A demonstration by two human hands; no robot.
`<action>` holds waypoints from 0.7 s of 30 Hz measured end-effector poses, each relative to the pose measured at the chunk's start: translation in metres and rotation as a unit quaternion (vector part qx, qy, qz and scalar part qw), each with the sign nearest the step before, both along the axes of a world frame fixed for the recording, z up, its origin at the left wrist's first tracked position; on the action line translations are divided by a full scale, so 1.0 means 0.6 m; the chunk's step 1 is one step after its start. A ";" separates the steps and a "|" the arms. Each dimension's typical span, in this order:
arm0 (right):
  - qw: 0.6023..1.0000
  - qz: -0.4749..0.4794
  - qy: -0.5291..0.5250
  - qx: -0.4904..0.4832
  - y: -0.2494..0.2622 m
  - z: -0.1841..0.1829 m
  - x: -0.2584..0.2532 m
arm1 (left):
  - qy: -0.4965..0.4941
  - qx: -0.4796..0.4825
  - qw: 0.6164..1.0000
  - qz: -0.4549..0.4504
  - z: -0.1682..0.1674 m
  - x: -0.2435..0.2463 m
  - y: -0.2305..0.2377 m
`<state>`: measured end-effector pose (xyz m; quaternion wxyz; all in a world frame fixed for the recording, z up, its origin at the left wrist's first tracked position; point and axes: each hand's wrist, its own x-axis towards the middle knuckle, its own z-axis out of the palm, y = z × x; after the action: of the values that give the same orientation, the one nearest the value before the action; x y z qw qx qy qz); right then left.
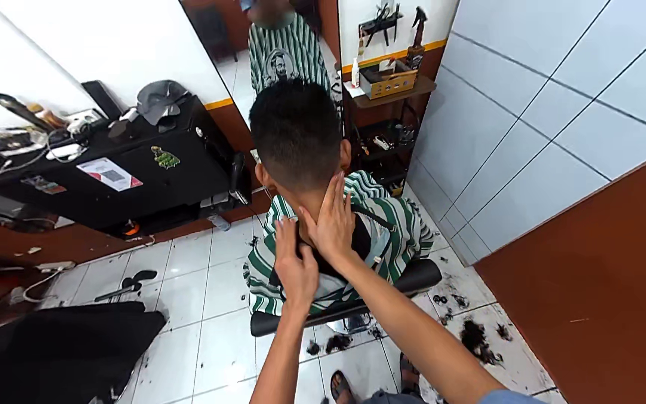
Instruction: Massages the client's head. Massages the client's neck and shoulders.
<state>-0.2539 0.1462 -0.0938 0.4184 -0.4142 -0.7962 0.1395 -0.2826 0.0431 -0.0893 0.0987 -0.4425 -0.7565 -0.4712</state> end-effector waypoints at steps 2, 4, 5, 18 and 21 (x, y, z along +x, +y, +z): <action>0.999 0.005 0.005 0.031 -0.006 -0.015 0.010 | -0.006 0.099 0.994 0.048 0.046 -0.023 0.051; 0.998 0.007 -0.004 0.063 -0.010 -0.025 0.022 | -0.003 0.177 0.981 0.080 0.096 -0.046 0.115; 0.997 0.004 -0.010 0.076 -0.012 -0.029 0.027 | 0.014 0.198 0.975 0.103 0.116 -0.056 0.144; 0.989 0.106 -0.034 0.102 -0.021 -0.037 0.115 | 0.007 0.159 0.974 0.160 0.035 -0.029 0.199; 0.965 0.185 -0.172 -0.075 -0.011 0.040 0.148 | -0.041 0.109 0.983 0.141 0.020 -0.010 0.184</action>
<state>-0.1652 0.1395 -0.0696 0.2101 -0.3078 -0.9060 0.2005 -0.2883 0.1536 -0.0774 0.1811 -0.2984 -0.7588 -0.5498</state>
